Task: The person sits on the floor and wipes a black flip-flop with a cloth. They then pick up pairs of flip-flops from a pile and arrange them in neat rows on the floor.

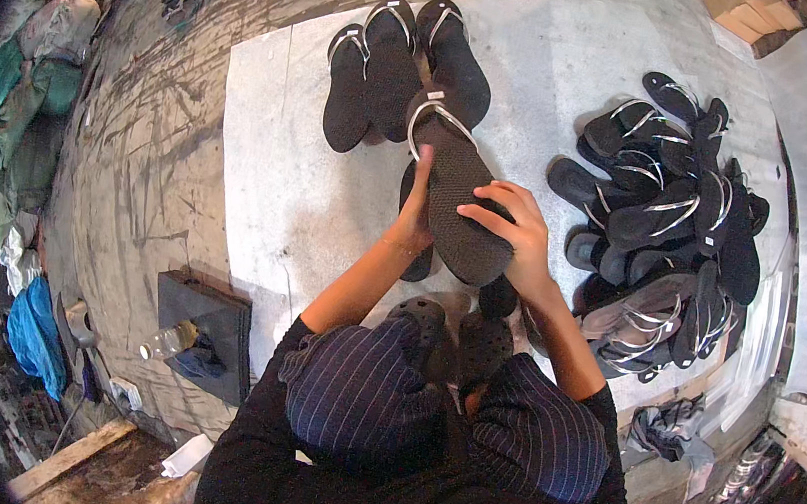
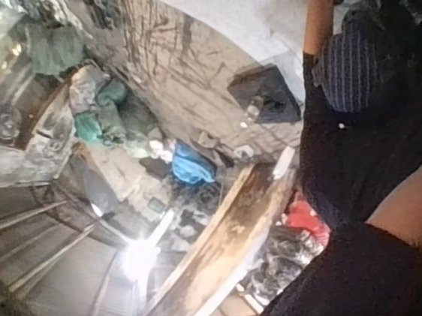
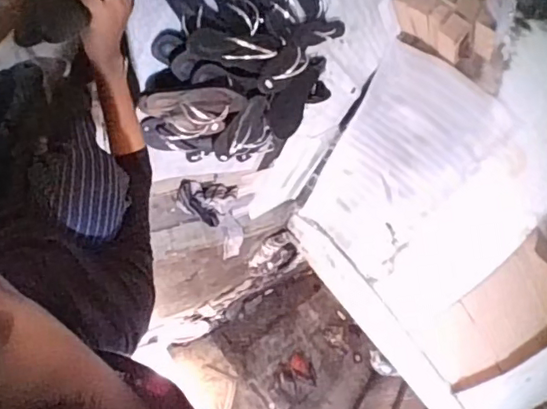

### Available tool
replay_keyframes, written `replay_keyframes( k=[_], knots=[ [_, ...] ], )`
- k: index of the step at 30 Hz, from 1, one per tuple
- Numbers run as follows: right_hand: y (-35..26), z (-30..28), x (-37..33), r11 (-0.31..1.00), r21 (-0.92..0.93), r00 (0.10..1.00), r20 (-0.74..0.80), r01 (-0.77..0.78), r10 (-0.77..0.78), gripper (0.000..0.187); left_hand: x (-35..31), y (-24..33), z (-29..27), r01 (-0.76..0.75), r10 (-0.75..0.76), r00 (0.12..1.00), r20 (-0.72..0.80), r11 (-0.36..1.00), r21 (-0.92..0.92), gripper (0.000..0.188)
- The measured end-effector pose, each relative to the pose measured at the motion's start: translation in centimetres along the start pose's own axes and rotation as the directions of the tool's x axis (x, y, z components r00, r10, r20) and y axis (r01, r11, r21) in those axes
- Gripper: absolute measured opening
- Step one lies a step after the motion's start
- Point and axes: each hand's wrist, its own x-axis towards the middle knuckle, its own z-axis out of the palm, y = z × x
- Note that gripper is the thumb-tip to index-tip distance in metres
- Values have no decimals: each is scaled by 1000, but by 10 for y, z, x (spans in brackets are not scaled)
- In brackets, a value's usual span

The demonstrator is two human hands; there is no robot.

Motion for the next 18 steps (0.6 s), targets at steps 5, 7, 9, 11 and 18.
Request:
replay_keyframes(
  k=[5, 7, 9, 11, 18],
  knots=[
    [-13, 11, 8, 941, 134, 918, -215, -310, 333, 40, -7, 11, 7, 146, -129, 986, -103, 973, 179, 44],
    [-2, 18, -3, 907, 175, 880, -228, -383, 416, 42, -7, 11, 10, 120, -93, 986, -136, 972, 202, 39],
    [12, 24, -5, 893, 215, 874, -211, -395, 437, 41, -3, 15, 11, 67, -37, 990, -138, 973, 221, 38],
    [15, 28, -8, 867, 274, 857, -200, -416, 474, 38, -5, 11, 3, 14, 13, 992, -125, 976, 217, 38],
    [30, 43, -13, 628, 545, 759, 24, -556, 651, 18, -1, 41, -42, -125, 141, 989, -43, 955, 269, 41]
  ],
)
